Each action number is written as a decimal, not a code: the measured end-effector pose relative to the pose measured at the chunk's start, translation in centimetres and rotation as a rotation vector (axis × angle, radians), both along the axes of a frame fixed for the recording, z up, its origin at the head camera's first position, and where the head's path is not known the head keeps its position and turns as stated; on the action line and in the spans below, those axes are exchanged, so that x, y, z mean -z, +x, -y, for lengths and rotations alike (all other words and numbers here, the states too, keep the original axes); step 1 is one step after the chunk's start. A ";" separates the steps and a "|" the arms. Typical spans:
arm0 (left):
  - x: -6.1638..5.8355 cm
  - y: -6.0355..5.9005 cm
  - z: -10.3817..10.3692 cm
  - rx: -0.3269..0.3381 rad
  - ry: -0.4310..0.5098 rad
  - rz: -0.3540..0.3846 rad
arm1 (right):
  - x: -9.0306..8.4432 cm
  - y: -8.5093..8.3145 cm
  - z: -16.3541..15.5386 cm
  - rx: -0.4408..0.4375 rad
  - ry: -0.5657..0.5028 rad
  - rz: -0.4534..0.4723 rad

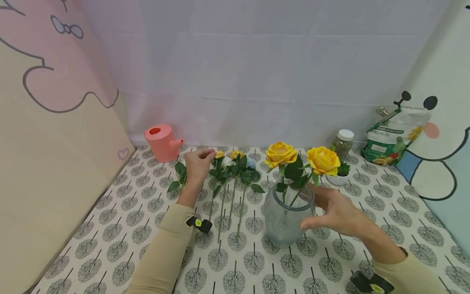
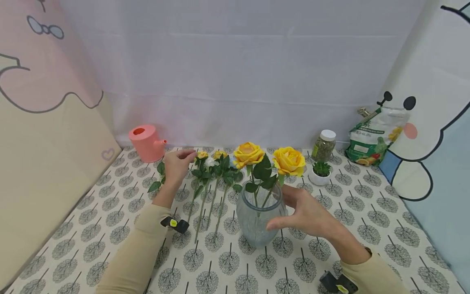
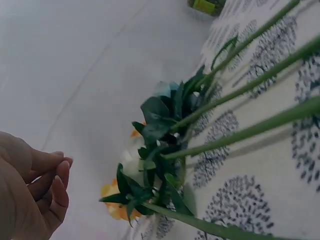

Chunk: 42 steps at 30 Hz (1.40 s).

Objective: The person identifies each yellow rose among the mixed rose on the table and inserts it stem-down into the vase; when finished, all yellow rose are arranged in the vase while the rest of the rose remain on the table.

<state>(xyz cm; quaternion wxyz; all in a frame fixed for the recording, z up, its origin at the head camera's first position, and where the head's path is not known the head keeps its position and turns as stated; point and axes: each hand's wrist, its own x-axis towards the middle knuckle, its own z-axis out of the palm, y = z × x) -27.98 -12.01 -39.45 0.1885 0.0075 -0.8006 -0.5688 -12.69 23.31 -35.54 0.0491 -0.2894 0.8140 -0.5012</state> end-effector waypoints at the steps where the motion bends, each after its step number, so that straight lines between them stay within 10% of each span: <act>1: 0.4 -0.1 0.1 -0.003 -0.006 0.023 | 0.0 0.0 0.0 -0.002 0.000 -0.001; 12: 3.2 -1.2 0.8 -0.040 -0.263 0.174 | 0.2 -0.1 -0.1 -0.011 -0.007 -0.010; 26: 4.0 -1.6 1.2 0.133 -0.303 0.253 | 0.1 -0.1 -0.1 -0.007 0.005 -0.036; 35: 4.7 -2.4 1.7 0.215 0.023 0.352 | -0.1 0.0 0.0 0.000 0.010 -0.026; 42: 4.0 -2.4 1.9 0.114 0.145 0.356 | 0.0 0.0 0.0 0.000 0.009 -0.022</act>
